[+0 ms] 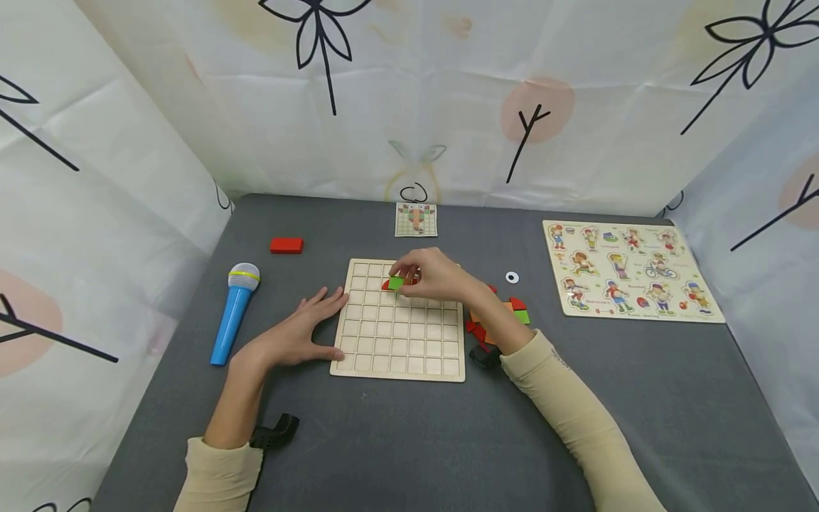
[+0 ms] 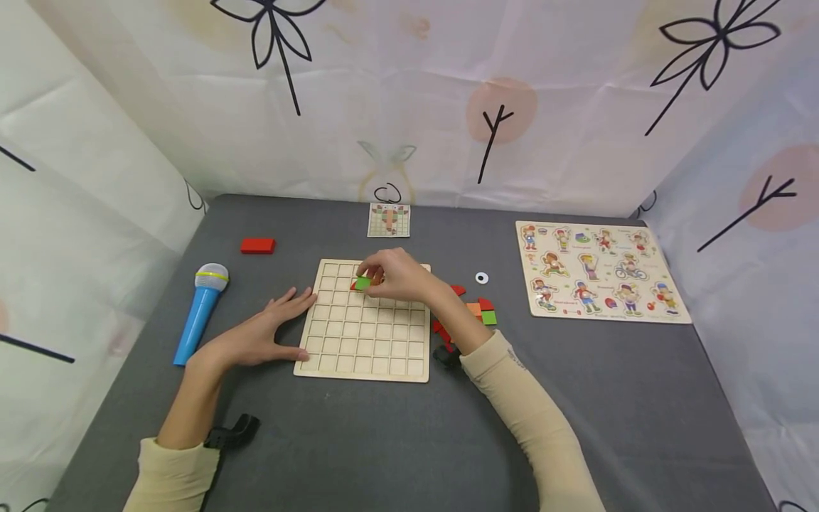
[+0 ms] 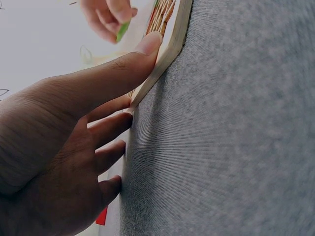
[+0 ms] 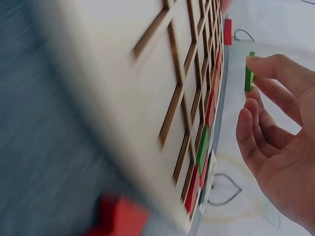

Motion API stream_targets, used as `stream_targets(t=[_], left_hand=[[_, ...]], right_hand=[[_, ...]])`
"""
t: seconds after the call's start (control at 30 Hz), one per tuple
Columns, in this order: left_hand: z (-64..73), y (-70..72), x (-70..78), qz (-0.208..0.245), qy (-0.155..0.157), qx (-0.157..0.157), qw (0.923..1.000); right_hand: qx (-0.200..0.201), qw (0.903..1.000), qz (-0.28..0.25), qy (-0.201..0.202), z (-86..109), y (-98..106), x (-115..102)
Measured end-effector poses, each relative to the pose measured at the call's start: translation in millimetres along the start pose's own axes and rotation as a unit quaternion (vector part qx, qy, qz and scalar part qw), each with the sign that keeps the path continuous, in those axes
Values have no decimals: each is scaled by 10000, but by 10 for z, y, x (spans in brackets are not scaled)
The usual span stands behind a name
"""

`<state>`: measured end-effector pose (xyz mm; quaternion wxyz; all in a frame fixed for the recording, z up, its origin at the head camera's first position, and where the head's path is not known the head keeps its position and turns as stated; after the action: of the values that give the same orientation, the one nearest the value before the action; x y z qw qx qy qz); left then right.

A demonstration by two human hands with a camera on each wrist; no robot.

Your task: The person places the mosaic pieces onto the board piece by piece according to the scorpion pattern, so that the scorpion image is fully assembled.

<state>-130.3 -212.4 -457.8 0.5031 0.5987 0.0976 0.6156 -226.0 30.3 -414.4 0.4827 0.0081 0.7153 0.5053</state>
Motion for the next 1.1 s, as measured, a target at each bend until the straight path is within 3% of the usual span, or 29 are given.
stream_targets(t=[0.27,0.47,0.57,0.83,1.1], left_hand=[[-4,-4,-38,133,-223,119,9996],[6,12,-22,175,-166,83,9997],[24,29,31,190,-216,98,9995],[9,16,2,79,-89,15,9999],[33,25,28,258,-300,129,9991]], right_hand=[[-203,9992,320,-91,-303,-161,-99],[-409,9974,530,-271,-452,-245,-143],[-519,9965,573,-316,-486,-273,-164],[-627,9955,654,-261,-523,-322,-166],[-550,9963,616,-225,-470,-307,-187]])
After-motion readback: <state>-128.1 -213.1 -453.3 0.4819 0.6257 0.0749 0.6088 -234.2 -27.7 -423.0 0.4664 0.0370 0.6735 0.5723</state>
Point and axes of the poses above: each hand's wrist, its own z-axis away from the middle knuckle, its own y-axis out of the back of the hand, x = y × z, the point moved 6 cm from there along -z, towards the middle knuckle, and after that the axes turned 1 degree about -y, right-handed, at the moved point
